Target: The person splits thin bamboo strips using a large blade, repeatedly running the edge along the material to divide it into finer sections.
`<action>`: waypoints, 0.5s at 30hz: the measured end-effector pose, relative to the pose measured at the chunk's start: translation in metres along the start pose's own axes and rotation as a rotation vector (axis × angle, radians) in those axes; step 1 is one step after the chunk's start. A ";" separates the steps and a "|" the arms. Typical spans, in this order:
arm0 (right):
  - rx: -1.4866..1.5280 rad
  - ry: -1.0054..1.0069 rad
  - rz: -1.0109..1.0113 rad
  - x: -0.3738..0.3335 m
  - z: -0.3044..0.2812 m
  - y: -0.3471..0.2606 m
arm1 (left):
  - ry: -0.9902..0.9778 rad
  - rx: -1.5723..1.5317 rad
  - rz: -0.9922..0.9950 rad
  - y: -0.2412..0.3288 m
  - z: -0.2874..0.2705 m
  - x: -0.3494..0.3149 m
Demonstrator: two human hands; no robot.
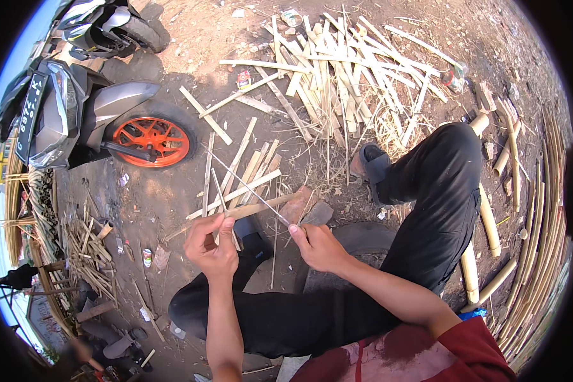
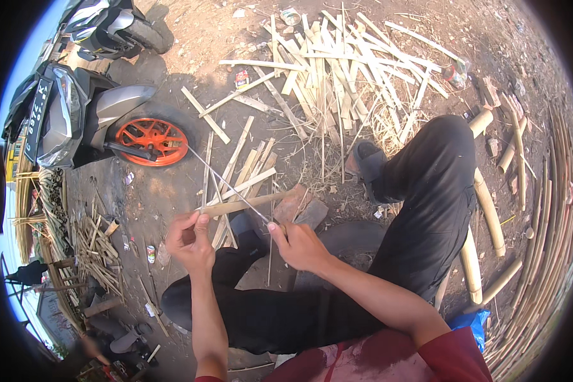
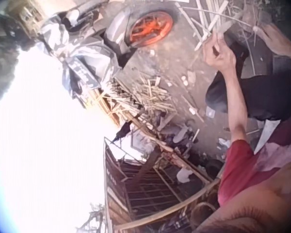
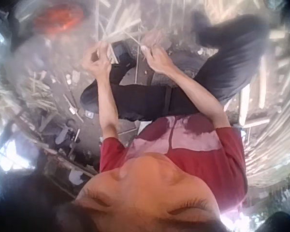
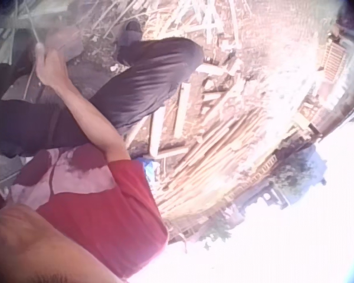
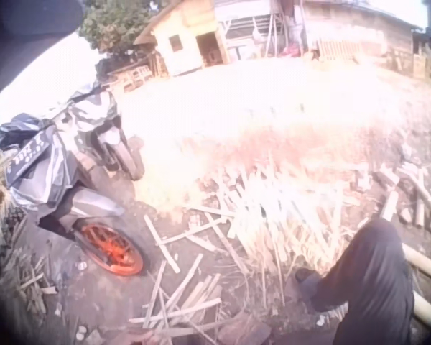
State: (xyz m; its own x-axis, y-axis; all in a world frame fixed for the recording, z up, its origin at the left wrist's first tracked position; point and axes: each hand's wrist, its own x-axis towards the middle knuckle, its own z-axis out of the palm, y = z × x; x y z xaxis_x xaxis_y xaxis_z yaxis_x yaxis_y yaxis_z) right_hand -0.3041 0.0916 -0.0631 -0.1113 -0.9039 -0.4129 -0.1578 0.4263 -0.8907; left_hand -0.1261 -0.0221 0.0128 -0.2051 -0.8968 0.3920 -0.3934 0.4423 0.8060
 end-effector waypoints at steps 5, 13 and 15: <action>-0.255 0.018 0.242 0.018 -0.003 0.071 | 0.032 -0.075 -0.066 -0.004 -0.001 -0.004; 0.083 -0.004 -0.064 -0.004 -0.040 -0.064 | -0.017 -0.048 -0.002 -0.008 -0.006 -0.003; 0.142 -0.048 -0.189 -0.010 -0.048 -0.099 | -0.051 -0.006 0.067 0.001 -0.007 -0.001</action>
State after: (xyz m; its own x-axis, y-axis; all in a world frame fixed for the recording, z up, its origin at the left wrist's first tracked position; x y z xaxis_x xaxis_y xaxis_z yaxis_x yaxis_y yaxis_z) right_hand -0.3343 0.0597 0.0385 -0.0454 -0.9692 -0.2419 -0.0312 0.2435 -0.9694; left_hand -0.1202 -0.0214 0.0160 -0.2760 -0.8636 0.4219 -0.3720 0.5008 0.7816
